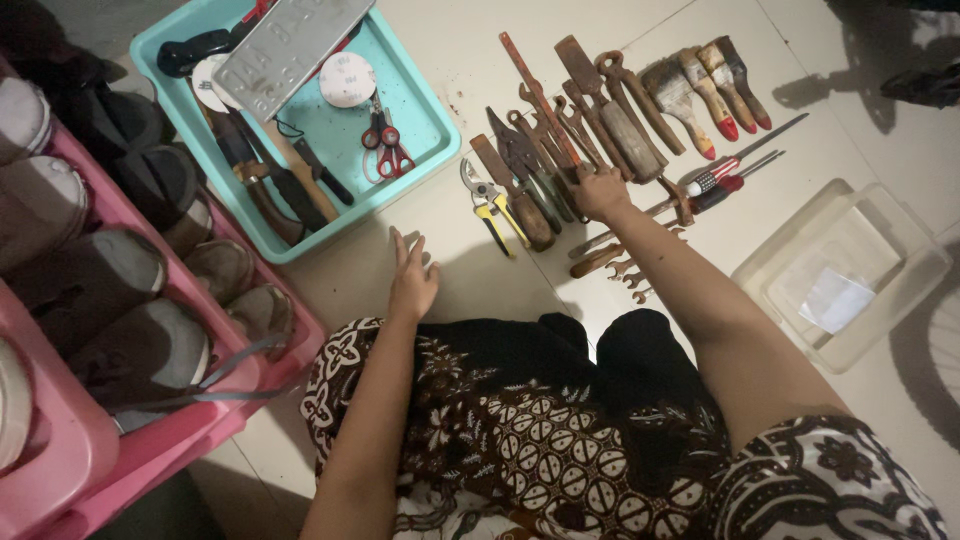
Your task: The person sits on the floor and empties hand tools out of a teal plastic tray, placing each tool one at a time onto the floor and arranging them into neat rows by type, including wrenches, chisels, pliers, scissors, brushes, and a screwdriver, and moves a metal license plate aside.
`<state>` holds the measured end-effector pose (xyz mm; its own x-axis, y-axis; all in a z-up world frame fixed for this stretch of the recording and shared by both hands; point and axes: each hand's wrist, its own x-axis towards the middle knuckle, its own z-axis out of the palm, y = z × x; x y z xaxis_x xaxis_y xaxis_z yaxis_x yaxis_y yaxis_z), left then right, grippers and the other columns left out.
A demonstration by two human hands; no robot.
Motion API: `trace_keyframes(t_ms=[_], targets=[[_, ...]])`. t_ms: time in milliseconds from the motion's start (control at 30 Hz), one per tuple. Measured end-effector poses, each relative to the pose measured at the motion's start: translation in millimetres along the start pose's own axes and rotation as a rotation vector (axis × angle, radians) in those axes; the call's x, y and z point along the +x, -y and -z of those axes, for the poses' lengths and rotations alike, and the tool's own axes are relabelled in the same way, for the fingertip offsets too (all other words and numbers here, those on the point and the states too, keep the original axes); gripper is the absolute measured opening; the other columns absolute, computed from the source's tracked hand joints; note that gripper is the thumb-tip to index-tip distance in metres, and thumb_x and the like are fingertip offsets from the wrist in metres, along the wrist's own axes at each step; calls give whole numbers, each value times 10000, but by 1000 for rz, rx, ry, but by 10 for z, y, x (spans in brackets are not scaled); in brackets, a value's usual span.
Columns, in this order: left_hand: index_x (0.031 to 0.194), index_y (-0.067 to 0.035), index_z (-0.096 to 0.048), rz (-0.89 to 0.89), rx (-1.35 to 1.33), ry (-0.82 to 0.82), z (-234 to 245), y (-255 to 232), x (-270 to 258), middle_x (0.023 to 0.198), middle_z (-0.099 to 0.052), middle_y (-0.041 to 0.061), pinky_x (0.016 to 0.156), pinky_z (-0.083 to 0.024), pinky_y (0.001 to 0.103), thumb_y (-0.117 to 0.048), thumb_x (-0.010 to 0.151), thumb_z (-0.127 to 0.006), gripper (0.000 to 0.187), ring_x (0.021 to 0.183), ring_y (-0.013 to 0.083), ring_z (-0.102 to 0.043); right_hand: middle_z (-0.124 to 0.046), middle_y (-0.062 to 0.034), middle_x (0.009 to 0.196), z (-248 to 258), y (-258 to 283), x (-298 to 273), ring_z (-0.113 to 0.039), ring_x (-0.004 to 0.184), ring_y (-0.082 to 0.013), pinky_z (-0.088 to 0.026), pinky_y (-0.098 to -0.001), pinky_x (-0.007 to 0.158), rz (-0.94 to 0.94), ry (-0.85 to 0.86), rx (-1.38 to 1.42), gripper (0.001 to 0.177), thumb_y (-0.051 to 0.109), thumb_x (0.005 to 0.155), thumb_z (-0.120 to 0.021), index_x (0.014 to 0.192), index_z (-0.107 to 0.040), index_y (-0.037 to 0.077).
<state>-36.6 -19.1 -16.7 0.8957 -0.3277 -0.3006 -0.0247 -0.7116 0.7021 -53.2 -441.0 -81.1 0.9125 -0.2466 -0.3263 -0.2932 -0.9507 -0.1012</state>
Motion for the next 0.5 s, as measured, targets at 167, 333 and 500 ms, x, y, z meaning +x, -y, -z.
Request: trace_keyframes(t_ms=[167,333,500], targets=[[1523,-76,-440,-28,-41,-13,-21,33,8,1721,15,157,1054,-522,369,-134,956,-612,596,1279,250,-631,-577,-348,1320,-74,-5,26,-490,1250,-516,-360,-549,1075,-1,-38,-12,553,421,1033,-521,1424,-523,29],[1533,-78,-418,13,12,-2,-73,70,42,1714,30,152,1043,-489,398,-125,959,-627,613,1263,266,-621,-624,-343,1255,-60,-39,-5,-515,1242,-504,-391,-553,1087,-28,-30,66,581,426,1036,-533,1487,-494,61],[1501,-65,-469,-78,-34,-53,-158,220,87,1713,-28,197,1016,-541,387,-126,957,-635,572,1235,285,-660,-577,-311,1322,65,-30,-92,-497,1243,-511,-423,-562,1057,-89,-63,159,583,414,967,-588,1493,-510,174]])
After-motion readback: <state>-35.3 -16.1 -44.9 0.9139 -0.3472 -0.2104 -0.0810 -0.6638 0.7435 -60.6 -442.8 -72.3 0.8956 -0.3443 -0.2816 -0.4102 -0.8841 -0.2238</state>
